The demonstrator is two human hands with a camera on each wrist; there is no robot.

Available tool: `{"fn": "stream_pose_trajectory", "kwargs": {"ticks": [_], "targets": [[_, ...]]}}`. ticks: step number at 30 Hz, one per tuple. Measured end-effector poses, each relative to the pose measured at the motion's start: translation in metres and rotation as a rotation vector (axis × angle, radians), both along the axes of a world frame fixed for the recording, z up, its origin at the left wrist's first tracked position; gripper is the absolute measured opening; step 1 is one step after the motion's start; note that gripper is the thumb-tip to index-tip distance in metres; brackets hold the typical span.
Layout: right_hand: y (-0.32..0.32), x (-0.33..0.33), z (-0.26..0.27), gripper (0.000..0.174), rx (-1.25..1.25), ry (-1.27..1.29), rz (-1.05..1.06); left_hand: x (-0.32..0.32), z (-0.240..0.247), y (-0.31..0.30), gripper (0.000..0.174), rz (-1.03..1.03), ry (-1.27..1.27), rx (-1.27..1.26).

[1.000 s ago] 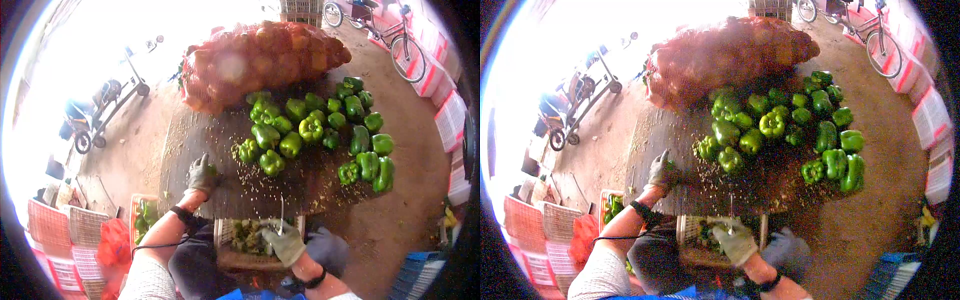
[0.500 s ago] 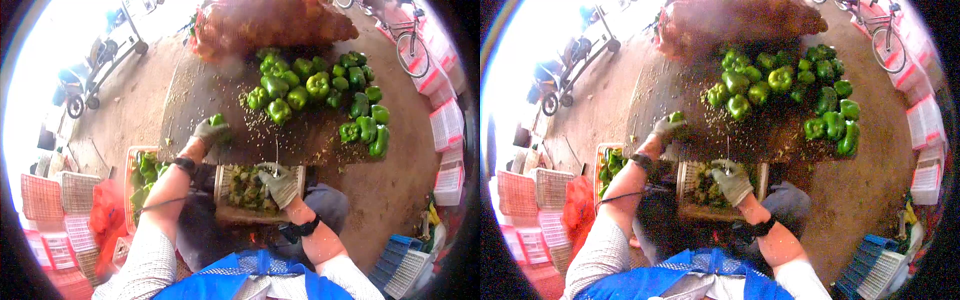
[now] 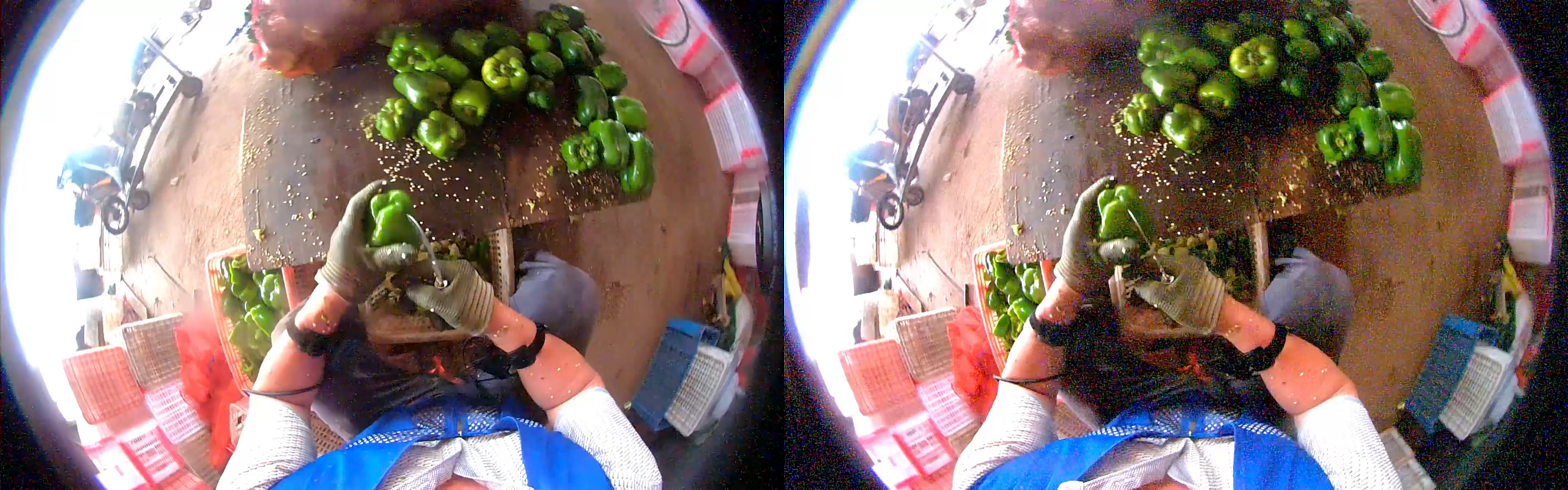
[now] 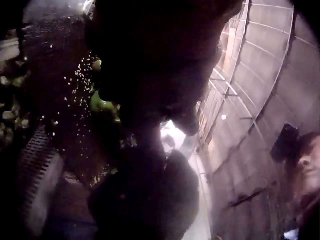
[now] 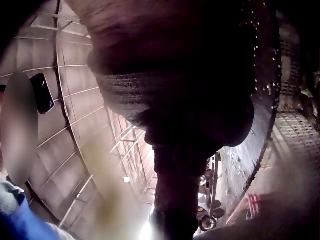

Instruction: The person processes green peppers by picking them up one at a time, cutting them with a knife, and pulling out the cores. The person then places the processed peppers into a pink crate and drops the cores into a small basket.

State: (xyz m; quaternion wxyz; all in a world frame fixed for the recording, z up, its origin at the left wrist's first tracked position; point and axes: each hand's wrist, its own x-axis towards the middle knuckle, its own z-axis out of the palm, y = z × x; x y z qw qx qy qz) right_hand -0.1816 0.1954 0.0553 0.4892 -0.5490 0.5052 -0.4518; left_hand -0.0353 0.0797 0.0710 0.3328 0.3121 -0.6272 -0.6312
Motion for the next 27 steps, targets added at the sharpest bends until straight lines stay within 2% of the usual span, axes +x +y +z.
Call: {"fn": "stream_pose_trajectory", "kwargs": {"ticks": [1, 2, 3, 4, 6, 8, 9, 11, 12, 13, 14, 17, 18, 19, 20, 23, 25, 26, 27], "targets": [[-0.001, -0.004, -0.002, 0.030, 0.055, -0.066, 0.028, 0.002, 0.000, 0.002, 0.099, -0.030, -0.106, -0.122], [-0.002, -0.007, -0.001, 0.030, 0.101, -0.143, 0.044, 0.003, -0.008, 0.006, 0.101, -0.028, -0.108, -0.075], [-0.003, -0.010, 0.002, 0.031, 0.148, -0.221, 0.063, 0.005, -0.009, 0.006, 0.102, -0.070, -0.207, -0.208], [-0.002, -0.013, 0.023, 0.029, 0.370, -0.204, 0.052, 0.006, -0.004, 0.005, 0.102, -0.111, -0.301, -0.341], [-0.001, -0.006, 0.008, 0.025, 0.230, -0.193, 0.031, 0.007, 0.011, 0.002, 0.101, -0.162, -0.396, -0.610], [-0.003, 0.002, 0.001, 0.020, 0.065, -0.183, -0.037, 0.011, 0.006, 0.006, 0.099, -0.109, -0.367, -0.587], [-0.007, 0.002, 0.001, 0.020, 0.004, -0.153, 0.005, 0.012, 0.005, 0.008, 0.098, -0.079, -0.355, -0.577], [-0.020, -0.001, 0.005, 0.020, -0.120, -0.099, 0.091, 0.003, 0.009, 0.016, 0.087, 0.092, -0.146, -0.271], [-0.024, -0.007, 0.013, 0.020, 0.109, 0.042, 0.236, -0.007, 0.019, 0.021, 0.084, 0.195, -0.029, -0.089], [-0.025, 0.001, 0.003, 0.019, 0.011, 0.221, 0.256, -0.013, 0.024, 0.021, 0.081, 0.295, 0.086, 0.094], [-0.030, 0.014, -0.007, 0.018, -0.085, 0.401, 0.269, -0.009, 0.022, 0.014, 0.072, 0.253, 0.064, -0.015], [-0.031, 0.024, -0.015, 0.018, -0.090, 0.187, 0.183, -0.004, 0.004, 0.006, 0.070, 0.254, 0.009, 0.031], [-0.030, 0.037, -0.046, 0.018, -0.304, 0.388, 0.140, -0.004, 0.004, 0.003, 0.064, 0.246, -0.033, 0.153], [-0.033, 0.041, -0.047, 0.019, -0.520, 0.591, 0.094, -0.008, 0.004, 0.004, 0.063, 0.266, 0.063, 0.277], [-0.032, 0.043, -0.048, 0.021, -0.390, 0.702, 0.156, -0.016, 0.004, 0.007, 0.061, 0.287, 0.166, 0.398], [-0.036, 0.043, -0.036, 0.022, -0.183, 0.742, 0.323, -0.017, -0.001, -0.002, 0.053, 0.371, 0.388, 0.764], [-0.028, 0.042, -0.039, 0.020, -0.280, 0.776, 0.280, -0.005, -0.007, -0.021, 0.049, 0.399, 0.520, 0.895], [-0.021, 0.042, -0.042, 0.020, -0.304, 0.785, 0.266, 0.000, -0.010, -0.032, 0.047, 0.464, 0.604, 0.878], [-0.013, 0.042, -0.045, 0.020, -0.329, 0.793, 0.251, 0.008, -0.011, -0.044, 0.046, 0.442, 0.665, 0.856]]}}
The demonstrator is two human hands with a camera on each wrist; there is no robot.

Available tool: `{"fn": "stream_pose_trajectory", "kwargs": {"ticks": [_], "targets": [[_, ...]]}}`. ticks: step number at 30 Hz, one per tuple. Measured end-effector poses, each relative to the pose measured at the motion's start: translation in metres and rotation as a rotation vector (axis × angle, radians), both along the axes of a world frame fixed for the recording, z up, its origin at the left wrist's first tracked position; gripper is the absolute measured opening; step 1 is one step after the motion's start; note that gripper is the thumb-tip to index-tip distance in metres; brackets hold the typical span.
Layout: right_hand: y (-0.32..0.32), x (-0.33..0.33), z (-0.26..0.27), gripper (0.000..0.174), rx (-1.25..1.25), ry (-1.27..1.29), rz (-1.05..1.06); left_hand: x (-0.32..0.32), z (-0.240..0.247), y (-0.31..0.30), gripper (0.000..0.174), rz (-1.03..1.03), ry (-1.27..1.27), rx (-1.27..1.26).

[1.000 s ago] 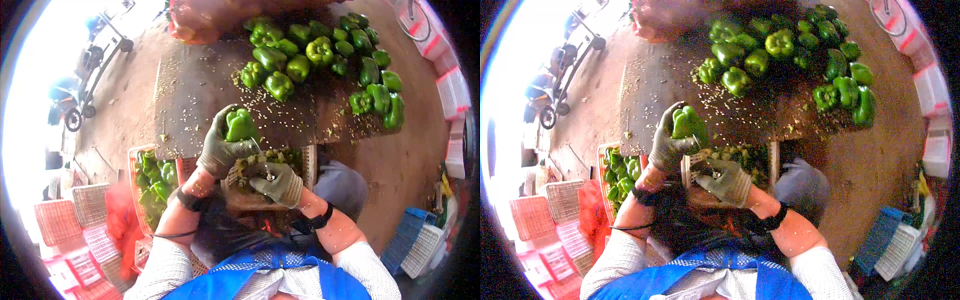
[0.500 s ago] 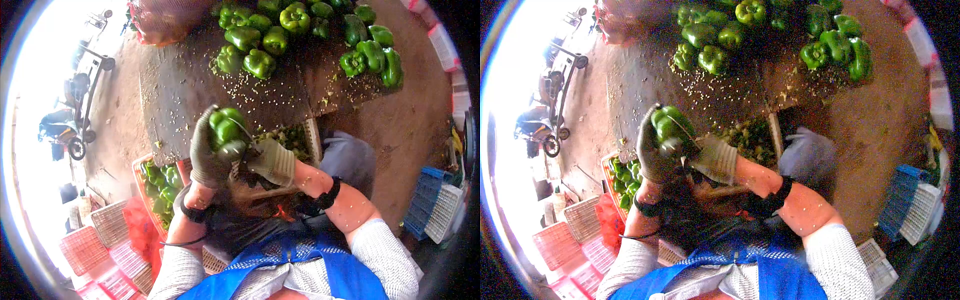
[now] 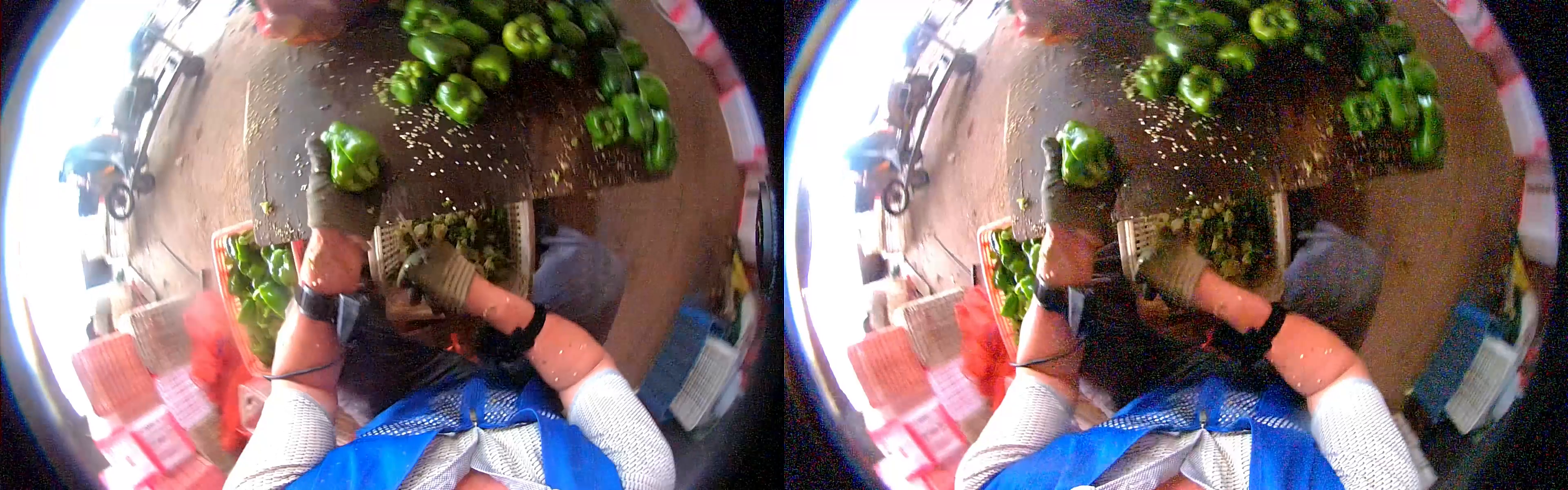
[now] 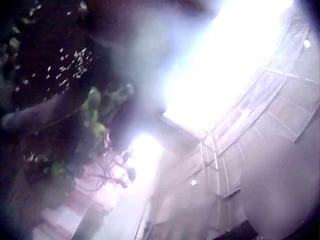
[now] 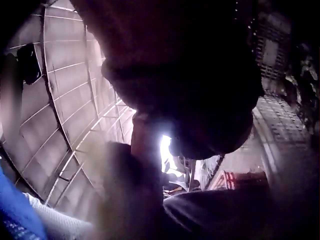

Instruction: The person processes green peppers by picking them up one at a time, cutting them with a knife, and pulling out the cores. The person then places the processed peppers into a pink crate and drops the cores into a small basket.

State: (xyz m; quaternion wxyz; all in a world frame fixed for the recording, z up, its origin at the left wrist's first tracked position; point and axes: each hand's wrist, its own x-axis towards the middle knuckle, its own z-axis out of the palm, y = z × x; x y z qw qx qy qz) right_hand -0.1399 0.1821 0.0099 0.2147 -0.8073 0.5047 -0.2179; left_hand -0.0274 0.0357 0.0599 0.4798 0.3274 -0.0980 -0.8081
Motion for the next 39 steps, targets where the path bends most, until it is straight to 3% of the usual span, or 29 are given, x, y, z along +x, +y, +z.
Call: {"fn": "stream_pose_trajectory", "kwargs": {"ticks": [2, 3, 6, 7, 9, 10, 11, 14, 15, 16, 18, 19, 20, 23, 24, 26, 27, 29, 31, 33, 35, 37, 39], "targets": [[0.011, -0.003, -0.012, 0.019, -0.002, -0.008, -0.048, 0.013, 0.003, -0.011, 0.045, -0.043, 0.008, 0.063], [0.011, -0.015, -0.021, 0.019, 0.208, -0.380, -0.008, 0.018, 0.000, -0.011, 0.044, -0.103, -0.002, 0.072], [0.006, -0.031, 0.046, 0.028, 0.478, -0.601, -0.586, 0.023, 0.001, 0.009, 0.045, -0.358, -0.110, -0.026], [0.002, -0.037, 0.054, 0.039, 0.677, -0.947, -0.605, 0.021, 0.000, 0.016, 0.046, -0.429, -0.130, -0.097], [-0.001, -0.036, 0.056, 0.044, 0.492, -0.950, -0.605, 0.017, -0.009, 0.018, 0.050, -0.623, -0.211, -0.211], [-0.002, -0.036, 0.056, 0.046, 0.397, -0.954, -0.608, 0.014, 0.001, 0.025, 0.052, -0.624, -0.373, -0.230], [-0.004, -0.038, 0.045, 0.054, 0.400, -0.791, -0.594, 0.012, -0.003, 0.031, 0.055, -0.619, -0.426, -0.265], [-0.008, -0.033, 0.048, 0.062, 0.239, -0.817, -0.457, -0.003, 0.004, 0.047, 0.060, -0.652, -0.502, -0.342], [-0.007, -0.034, 0.046, 0.066, 0.400, -0.853, -0.513, -0.004, -0.002, 0.048, 0.060, -0.640, -0.639, -0.533], [-0.006, -0.036, 0.045, 0.065, 0.376, -0.893, -0.524, -0.005, -0.008, 0.050, 0.059, -0.620, -0.772, -0.723], [-0.007, -0.034, 0.041, 0.062, 0.336, -0.980, -0.547, -0.009, -0.012, 0.056, 0.056, -0.528, -0.575, -0.505], [-0.013, -0.031, 0.043, 0.051, 0.388, -1.027, -0.601, -0.012, -0.001, 0.057, 0.054, -0.526, -0.478, -0.325], [-0.014, -0.028, 0.036, 0.051, 0.433, -1.099, -0.656, -0.011, -0.002, 0.055, 0.053, -0.531, -0.398, -0.295], [-0.021, -0.027, 0.030, 0.048, 0.463, -1.011, -0.651, -0.008, -0.016, 0.045, 0.055, -0.602, -0.561, -0.365], [-0.018, -0.034, 0.039, 0.045, 0.576, -1.036, -0.611, -0.001, -0.024, 0.041, 0.050, -0.637, -0.620, -0.477], [-0.013, -0.019, 0.027, 0.039, 0.299, -0.760, -0.840, -0.003, -0.033, 0.039, 0.049, -0.577, -0.463, -0.281], [-0.010, -0.017, 0.024, 0.040, 0.280, -0.887, -0.824, 0.001, -0.029, 0.038, 0.052, -0.669, -0.379, -0.257], [-0.005, -0.019, 0.022, 0.041, 0.345, -0.700, -0.797, -0.001, -0.033, 0.037, 0.060, -0.695, -0.384, -0.174], [-0.005, -0.021, 0.018, 0.038, 0.388, -0.682, -0.810, -0.006, -0.033, 0.032, 0.062, -0.724, -0.389, -0.111], [-0.006, -0.027, -0.008, 0.035, 0.305, -0.554, -0.825, -0.010, -0.031, 0.028, 0.065, -0.744, -0.386, -0.050], [-0.013, -0.038, 0.011, 0.030, 0.575, -0.493, -0.817, -0.013, -0.027, 0.022, 0.066, -0.810, -0.473, -0.164], [-0.013, -0.041, -0.011, 0.029, 0.347, -0.648, -0.784, -0.023, -0.007, 0.030, 0.068, -0.826, -0.547, -0.314], [-0.015, -0.038, -0.012, 0.028, -0.071, -0.554, -0.736, -0.029, -0.010, 0.048, 0.066, -0.753, -0.723, -0.581]]}}
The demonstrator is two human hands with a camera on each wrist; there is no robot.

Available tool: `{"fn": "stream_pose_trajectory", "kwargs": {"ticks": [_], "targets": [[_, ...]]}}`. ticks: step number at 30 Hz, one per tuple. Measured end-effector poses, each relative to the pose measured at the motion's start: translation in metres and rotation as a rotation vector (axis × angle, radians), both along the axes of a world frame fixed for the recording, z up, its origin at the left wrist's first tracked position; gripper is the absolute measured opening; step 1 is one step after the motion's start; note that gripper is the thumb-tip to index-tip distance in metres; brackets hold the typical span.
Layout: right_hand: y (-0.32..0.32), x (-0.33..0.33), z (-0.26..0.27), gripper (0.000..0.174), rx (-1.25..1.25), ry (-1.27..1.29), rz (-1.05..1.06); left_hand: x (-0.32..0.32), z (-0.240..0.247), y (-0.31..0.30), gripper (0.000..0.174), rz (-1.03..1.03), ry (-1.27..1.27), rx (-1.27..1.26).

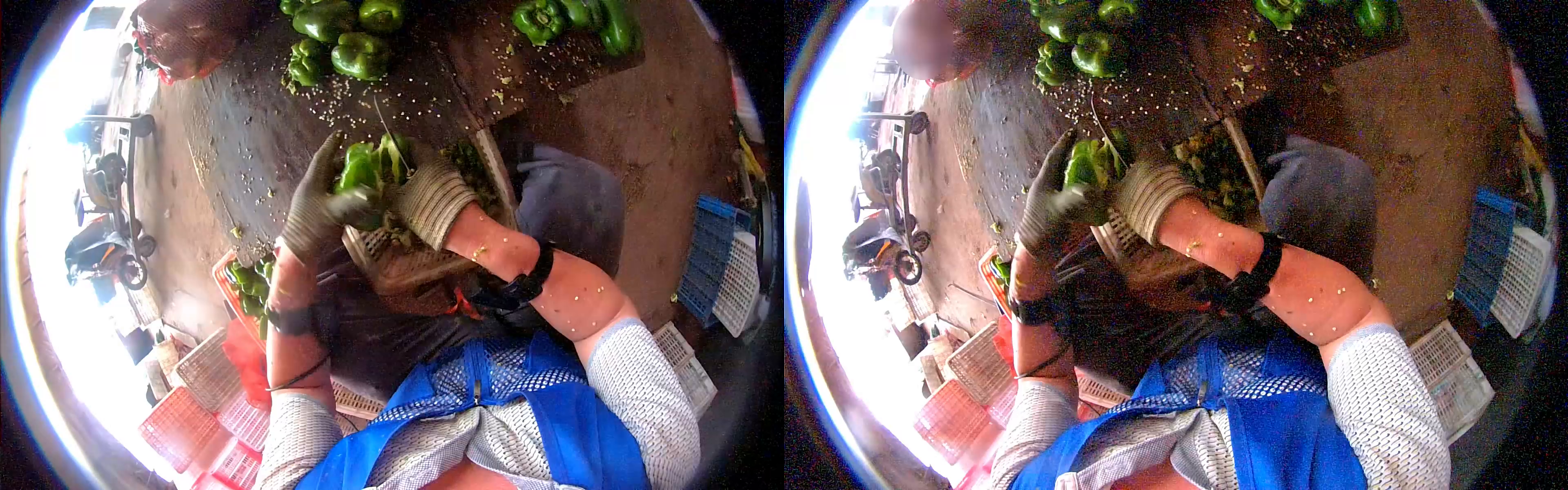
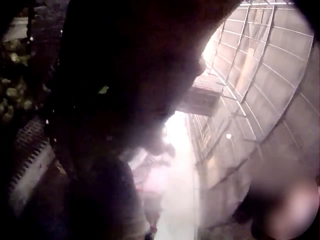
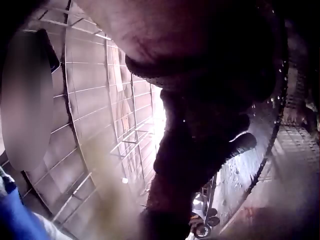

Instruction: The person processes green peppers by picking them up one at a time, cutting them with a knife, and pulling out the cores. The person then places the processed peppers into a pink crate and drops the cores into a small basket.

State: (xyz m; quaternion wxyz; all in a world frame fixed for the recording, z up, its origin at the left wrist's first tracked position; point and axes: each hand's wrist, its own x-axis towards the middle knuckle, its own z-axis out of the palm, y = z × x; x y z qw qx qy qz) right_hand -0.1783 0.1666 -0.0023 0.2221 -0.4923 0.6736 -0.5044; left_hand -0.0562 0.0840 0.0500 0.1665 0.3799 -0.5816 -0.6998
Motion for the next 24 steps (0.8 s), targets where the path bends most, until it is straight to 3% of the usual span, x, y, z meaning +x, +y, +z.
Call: {"fn": "stream_pose_trajectory", "kwargs": {"ticks": [1, 2, 5, 6, 8, 11, 13, 14, 16, 18, 21, 22, 23, 24], "targets": [[-0.002, 0.000, 0.005, 0.027, -0.154, 0.137, -0.045, -0.001, -0.001, 0.002, 0.066, -0.005, -0.026, -0.156], [-0.003, -0.002, 0.010, 0.025, 0.008, 0.038, -0.017, 0.003, -0.004, -0.003, 0.064, -0.008, -0.046, -0.125], [-0.007, -0.009, 0.034, 0.020, 0.488, -0.241, 0.109, 0.027, -0.007, -0.031, 0.056, 0.184, 0.266, 0.536], [-0.010, -0.011, 0.038, 0.018, 0.647, -0.324, 0.154, 0.036, -0.015, -0.037, 0.048, 0.193, 0.320, 0.469], [-0.007, -0.010, 0.016, 0.018, 0.340, -0.070, 0.276, 0.044, -0.024, -0.045, 0.039, 0.207, 0.445, 0.425], [-0.006, -0.016, 0.020, 0.019, 0.424, -0.317, 0.290, 0.043, -0.028, -0.050, 0.036, 0.324, 0.533, 0.482], [-0.004, -0.019, 0.041, 0.018, 0.589, -0.726, 0.169, 0.041, -0.032, -0.051, 0.035, 0.449, 0.548, 0.519], [-0.002, -0.019, 0.042, 0.019, 0.607, -0.722, 0.161, 0.042, -0.035, -0.061, 0.038, 0.424, 0.483, 0.420], [0.001, -0.019, 0.036, 0.022, 0.580, -0.524, 0.193, 0.062, -0.062, -0.090, 0.042, 0.405, 0.413, 0.335], [-0.003, -0.019, 0.026, 0.027, 0.568, -0.299, 0.230, 0.056, -0.039, -0.084, 0.047, 0.674, 0.362, 0.394], [-0.012, -0.013, 0.006, 0.036, 0.512, 0.261, 0.323, 0.029, 0.008, -0.052, 0.053, 0.466, 0.539, 0.360], [-0.014, -0.012, 0.000, 0.039, 0.494, 0.469, 0.353, 0.019, -0.004, -0.045, 0.067, 0.343, 0.383, 0.287], [-0.016, -0.011, -0.005, 0.042, 0.482, 0.648, 0.376, 0.015, -0.005, -0.022, 0.072, 0.024, 0.325, 0.036], [-0.017, -0.011, -0.009, 0.045, 0.484, 0.701, 0.376, 0.008, -0.002, -0.010, 0.072, -0.026, 0.114, -0.342]]}}
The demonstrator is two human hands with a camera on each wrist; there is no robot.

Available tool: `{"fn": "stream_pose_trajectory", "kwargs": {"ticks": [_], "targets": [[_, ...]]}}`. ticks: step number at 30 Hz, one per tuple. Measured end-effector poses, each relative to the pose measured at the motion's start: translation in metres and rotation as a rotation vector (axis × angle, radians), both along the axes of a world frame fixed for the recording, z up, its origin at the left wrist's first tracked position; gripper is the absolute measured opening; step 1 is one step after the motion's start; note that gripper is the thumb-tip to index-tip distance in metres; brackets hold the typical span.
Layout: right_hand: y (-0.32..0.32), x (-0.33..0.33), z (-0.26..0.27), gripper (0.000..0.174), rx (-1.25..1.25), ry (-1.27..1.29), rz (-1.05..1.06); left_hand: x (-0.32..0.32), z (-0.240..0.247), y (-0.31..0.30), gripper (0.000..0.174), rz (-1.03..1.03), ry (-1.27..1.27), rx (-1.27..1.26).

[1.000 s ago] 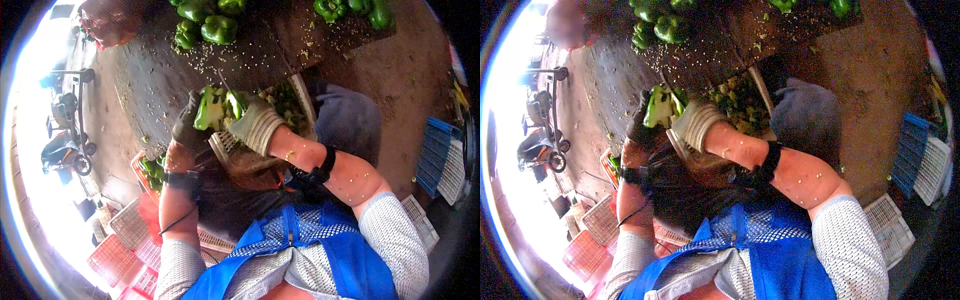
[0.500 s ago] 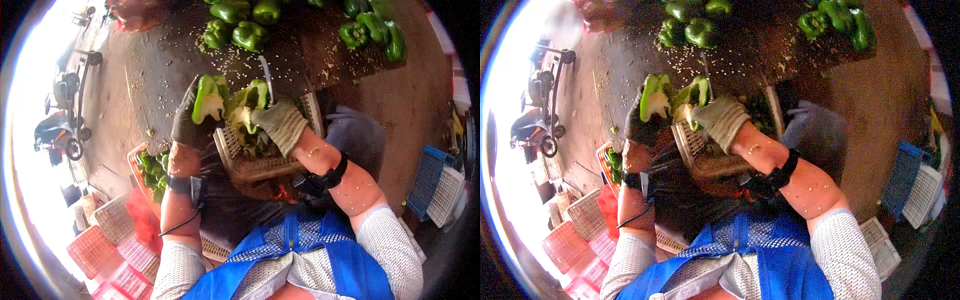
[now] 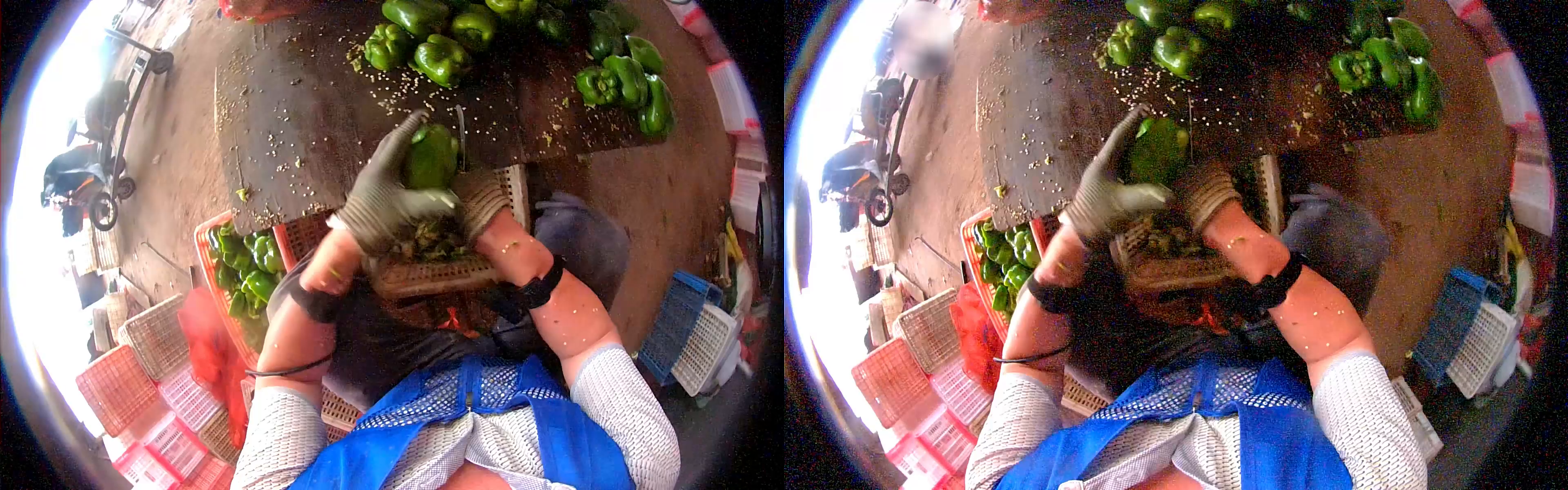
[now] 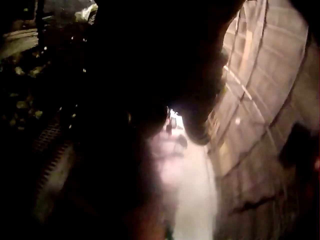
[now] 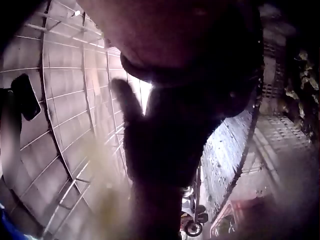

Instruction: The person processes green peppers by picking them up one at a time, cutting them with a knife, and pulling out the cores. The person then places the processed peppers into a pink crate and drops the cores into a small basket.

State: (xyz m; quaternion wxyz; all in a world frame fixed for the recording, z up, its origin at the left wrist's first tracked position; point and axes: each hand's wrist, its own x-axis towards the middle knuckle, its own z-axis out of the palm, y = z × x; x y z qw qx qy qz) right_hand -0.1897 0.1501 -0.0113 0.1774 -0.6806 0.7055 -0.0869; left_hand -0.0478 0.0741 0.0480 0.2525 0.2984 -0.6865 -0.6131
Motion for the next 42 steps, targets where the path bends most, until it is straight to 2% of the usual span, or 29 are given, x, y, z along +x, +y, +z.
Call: {"fn": "stream_pose_trajectory", "kwargs": {"ticks": [2, 5, 6, 7, 9, 10, 11, 13, 14, 16, 17, 19, 20, 22, 24, 25, 26, 29, 30, 31, 33, 34, 35, 37, 38, 39, 40, 41, 42], "targets": [[-0.002, 0.000, -0.006, 0.051, -0.008, -0.016, -0.012, -0.005, -0.009, 0.005, 0.067, 0.022, -0.187, -0.520], [0.000, -0.001, -0.005, 0.045, 0.003, -0.441, -0.270, -0.013, -0.008, 0.000, 0.060, 0.302, 0.114, 0.398], [-0.002, 0.007, -0.004, 0.038, -0.057, -0.587, -0.401, -0.011, -0.008, -0.012, 0.046, 0.396, 0.068, 0.553], [-0.005, 0.012, 0.003, 0.031, -0.117, -0.732, -0.534, -0.006, -0.017, -0.018, 0.036, 0.346, 0.292, 0.748], [-0.005, 0.011, 0.010, 0.031, 0.002, -0.817, -0.597, 0.020, -0.041, -0.040, 0.037, 0.441, 0.393, 0.951], [-0.002, 0.011, 0.010, 0.032, -0.027, -0.812, -0.576, 0.034, -0.066, -0.061, 0.040, 0.394, 0.481, 1.000], [-0.001, 0.011, 0.010, 0.033, -0.002, -0.812, -0.585, 0.036, -0.054, -0.068, 0.037, 0.363, 0.532, 0.916], [-0.001, 0.010, 0.006, 0.039, 0.100, -0.810, -0.632, 0.055, -0.074, -0.090, 0.040, 0.216, 0.157, 0.216], [-0.004, 0.007, 0.007, 0.043, 0.178, -0.805, -0.670, 0.045, -0.052, -0.088, 0.041, 0.225, -0.024, -0.136], [-0.004, -0.002, 0.015, 0.042, 0.206, -0.879, -0.713, 0.028, 0.000, -0.051, 0.039, 0.358, -0.357, -0.831], [-0.005, -0.006, 0.021, 0.041, 0.220, -0.916, -0.736, 0.024, 0.012, -0.037, 0.043, 0.197, -0.362, -0.925], [0.002, -0.020, 0.043, 0.025, 0.235, -0.785, -0.688, 0.013, 0.026, -0.015, 0.059, -0.138, -0.358, -1.105], [0.003, -0.023, 0.047, 0.029, 0.279, -0.778, -0.660, 0.001, 0.035, -0.001, 0.055, -0.221, -0.482, -0.958], [0.007, -0.024, 0.051, 0.041, 0.383, -0.760, -0.581, -0.008, 0.017, 0.017, 0.034, -0.170, -0.611, -0.981], [0.017, -0.010, -0.005, 0.037, 0.291, -0.829, -0.568, -0.001, -0.001, 0.017, 0.024, -0.223, -0.571, -0.950], [0.018, -0.004, 0.012, 0.036, 0.223, -0.875, -0.583, 0.001, -0.006, 0.016, 0.018, -0.250, -0.549, -0.943], [0.019, 0.001, 0.029, 0.035, 0.155, -0.921, -0.595, 0.002, -0.009, 0.020, 0.010, -0.309, -0.655, -1.083], [0.019, 0.002, 0.023, 0.037, 0.166, -0.857, -0.517, 0.001, -0.001, 0.032, 0.010, -0.352, -0.817, -0.931], [0.024, 0.000, 0.023, 0.036, 0.181, -0.909, -0.502, 0.003, 0.001, 0.034, 0.009, -0.360, -0.793, -0.960], [0.030, -0.003, 0.030, 0.036, 0.177, -0.858, -0.453, 0.004, 0.010, 0.032, 0.010, -0.462, -0.782, -0.933], [0.030, -0.003, 0.048, 0.034, 0.146, -0.765, -0.360, 0.010, 0.020, 0.029, 0.009, -0.524, -0.647, -0.933], [0.029, -0.002, 0.051, 0.042, 0.198, -0.791, -0.333, 0.013, 0.026, 0.022, 0.008, -0.633, -0.641, -0.885], [0.031, -0.003, 0.045, 0.038, 0.152, -0.754, -0.265, 0.021, 0.029, 0.013, 0.011, -0.666, -0.455, -0.694], [0.033, -0.006, 0.047, 0.034, 0.169, -0.712, -0.190, 0.032, 0.026, 0.007, 0.014, -0.554, -0.299, -0.440], [0.030, -0.008, 0.055, 0.035, 0.226, -0.704, -0.186, 0.036, 0.042, 0.007, 0.014, -0.497, -0.435, -0.133], [0.029, -0.010, 0.054, 0.035, 0.278, -0.724, -0.256, 0.038, 0.045, 0.001, 0.013, -0.456, -0.399, -0.139], [0.026, -0.013, 0.053, 0.035, 0.322, -0.742, -0.324, 0.045, 0.048, 0.000, 0.015, -0.371, -0.343, 0.019], [0.024, -0.018, 0.052, 0.031, 0.315, -0.693, -0.278, 0.051, 0.052, -0.001, 0.017, -0.285, -0.281, 0.169], [0.022, -0.023, 0.052, 0.028, 0.307, -0.643, -0.232, 0.053, 0.059, 0.003, 0.035, -0.202, -0.298, 0.219]]}}
